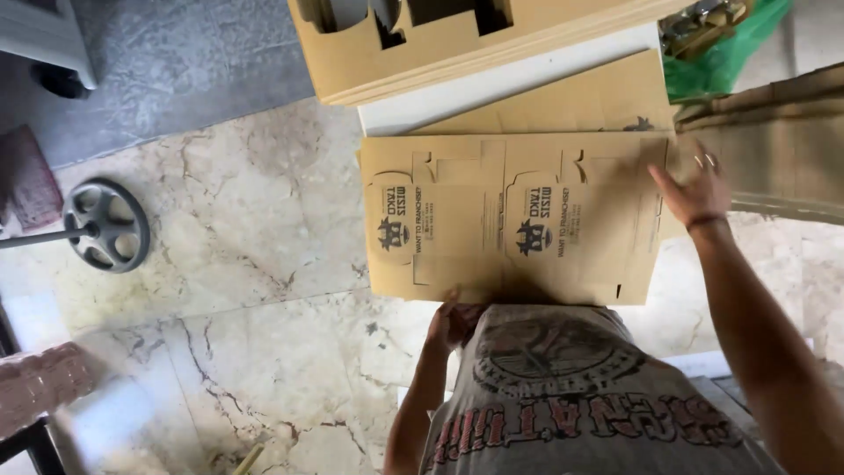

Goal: Folding flat cardboard sheets into specific shapes and stacking the finished products.

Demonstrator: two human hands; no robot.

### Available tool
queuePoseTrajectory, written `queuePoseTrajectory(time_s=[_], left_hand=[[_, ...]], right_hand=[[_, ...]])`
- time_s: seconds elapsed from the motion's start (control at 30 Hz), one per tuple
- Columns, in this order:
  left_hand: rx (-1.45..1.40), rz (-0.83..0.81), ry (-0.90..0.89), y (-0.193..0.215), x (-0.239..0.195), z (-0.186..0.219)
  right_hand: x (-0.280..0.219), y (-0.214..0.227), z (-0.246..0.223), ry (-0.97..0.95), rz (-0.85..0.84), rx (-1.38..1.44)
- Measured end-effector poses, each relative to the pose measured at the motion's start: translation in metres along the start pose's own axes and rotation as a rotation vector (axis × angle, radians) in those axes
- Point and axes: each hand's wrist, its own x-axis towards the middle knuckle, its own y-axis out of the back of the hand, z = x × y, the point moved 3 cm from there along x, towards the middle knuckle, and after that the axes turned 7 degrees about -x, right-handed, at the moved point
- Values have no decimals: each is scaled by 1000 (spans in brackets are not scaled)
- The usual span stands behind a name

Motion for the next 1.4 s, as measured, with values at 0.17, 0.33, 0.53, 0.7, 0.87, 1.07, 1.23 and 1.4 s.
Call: queuePoseTrajectory(time_s=[0.17,0.33,0.53,0.7,0.87,1.07,1.23,1.4], left_hand=[[26,36,-550,31,1,29],[-220,149,-652,32,1,41],[20,189,-419,8,-18,40],[15,231,-267,-2,-31,-12],[-183,213,-515,-1,-23,43],[30,266,-659,24,-17,107],[131,303,-704,18,-35,121],[102,344,-694,10,-44,107]], right_hand=[[-109,-59,79,-463,-494,660],[-153,-84,56,-478,-633,973],[-113,-62,51,-53,-144,491],[-40,-114,72,84,136,155],[0,-163,106,206,1,21],[-54,-94,74,-92,-180,34],[-85,-114,88,-183,-219,56],[-70,-146,115,-210,-86,235]])
